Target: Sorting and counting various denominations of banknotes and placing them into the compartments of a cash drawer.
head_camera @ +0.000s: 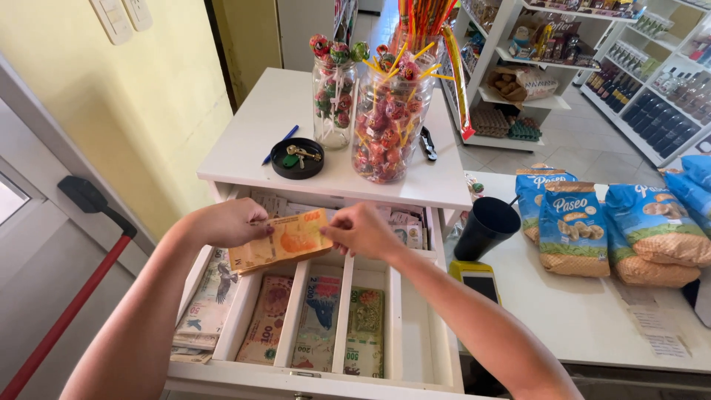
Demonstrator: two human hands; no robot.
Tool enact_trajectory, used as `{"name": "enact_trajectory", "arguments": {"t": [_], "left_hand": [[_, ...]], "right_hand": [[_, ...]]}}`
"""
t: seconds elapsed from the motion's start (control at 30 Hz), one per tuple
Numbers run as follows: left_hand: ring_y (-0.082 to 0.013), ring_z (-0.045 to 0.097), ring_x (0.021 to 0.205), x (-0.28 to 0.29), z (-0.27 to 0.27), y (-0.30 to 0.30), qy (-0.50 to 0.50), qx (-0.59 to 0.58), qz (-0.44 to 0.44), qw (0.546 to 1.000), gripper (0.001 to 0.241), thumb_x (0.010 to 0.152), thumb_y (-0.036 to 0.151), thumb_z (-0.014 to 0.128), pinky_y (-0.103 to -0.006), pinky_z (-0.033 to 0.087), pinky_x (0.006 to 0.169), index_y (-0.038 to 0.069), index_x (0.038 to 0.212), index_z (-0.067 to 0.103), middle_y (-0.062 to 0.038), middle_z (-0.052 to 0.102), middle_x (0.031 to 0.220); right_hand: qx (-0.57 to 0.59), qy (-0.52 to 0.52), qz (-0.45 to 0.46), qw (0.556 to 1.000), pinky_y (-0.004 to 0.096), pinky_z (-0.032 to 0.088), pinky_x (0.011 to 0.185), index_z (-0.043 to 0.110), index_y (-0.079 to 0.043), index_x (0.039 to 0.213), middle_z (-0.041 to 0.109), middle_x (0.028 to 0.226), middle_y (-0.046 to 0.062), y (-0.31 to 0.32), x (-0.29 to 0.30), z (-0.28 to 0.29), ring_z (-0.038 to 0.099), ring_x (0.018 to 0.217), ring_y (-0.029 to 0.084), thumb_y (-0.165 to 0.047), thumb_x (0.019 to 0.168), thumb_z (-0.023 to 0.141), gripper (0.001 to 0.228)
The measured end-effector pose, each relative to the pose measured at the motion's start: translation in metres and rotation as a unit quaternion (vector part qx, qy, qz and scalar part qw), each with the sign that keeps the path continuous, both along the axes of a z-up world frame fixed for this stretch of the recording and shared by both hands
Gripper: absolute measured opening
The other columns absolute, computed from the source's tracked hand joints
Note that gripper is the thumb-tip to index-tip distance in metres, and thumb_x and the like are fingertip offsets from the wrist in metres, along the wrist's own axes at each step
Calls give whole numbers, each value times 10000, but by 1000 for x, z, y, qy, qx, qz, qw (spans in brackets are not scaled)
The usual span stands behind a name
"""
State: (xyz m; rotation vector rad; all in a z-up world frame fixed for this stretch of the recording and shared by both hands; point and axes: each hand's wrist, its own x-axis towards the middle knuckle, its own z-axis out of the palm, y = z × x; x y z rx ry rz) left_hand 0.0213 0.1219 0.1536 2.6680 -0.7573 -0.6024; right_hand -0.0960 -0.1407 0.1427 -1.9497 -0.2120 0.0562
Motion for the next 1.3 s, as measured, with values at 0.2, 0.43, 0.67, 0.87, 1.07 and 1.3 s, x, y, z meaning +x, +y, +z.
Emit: {"name": "enact_trajectory", "arguments": {"t": [0.2,0.43,0.67,0.87,1.07,1.3], "left_hand": [[-372,667,1183,38,-77,-17,-135,121,24,983,621,829,689,716,-515,577,943,163,1160,738,-161,710,1190],[-397,490,1355,3,-56,-32,-98,138,-21,985,945,714,712,838,-667,451,1013,167,1402,488,-147,529,1399],[-357,516,1323,0,-64,-42,-97,92,-67,989,946,707,629,884,-657,439,994,128,1404,486,-122,539,1366],[-382,738,1044,-34,-34,-63,-126,-58,-11,990,384,785,270,860,-563,596,883,182,1117,689,-119,760,1081],[-443,706,984,-70,-57,-100,-130,-389,-12,912,225,838,134,774,-557,617,815,115,1032,661,-183,690,978],[-385,660,1142,-80,-76,-127,-146,-410,-111,893,607,888,-108,623,-511,566,946,79,1420,397,-261,619,1336]], "right_hand": [[-265,-77,-61,959,378,547,628,685,-128,669,674,601,29,8,48,-65,697,685,242,-455,821,755,367],[-258,73,-23,963,537,415,1134,305,-59,1466,631,1341,248,35,8,-4,558,1321,415,-650,883,615,887],[-23,-57,-66,996,351,557,775,474,-157,1383,720,1008,74,20,28,-60,680,928,222,-255,774,868,732],[-65,-221,-88,969,450,569,831,627,-160,1290,721,1063,130,-32,-19,-52,706,962,331,-69,858,775,466],[-95,-285,-218,929,442,558,903,679,-112,1255,710,1083,138,-66,-74,-61,711,1031,333,18,878,717,401],[-10,-80,-197,977,377,617,988,323,-163,1466,521,1370,180,-79,-90,-71,670,1158,232,-15,980,544,555]]}}
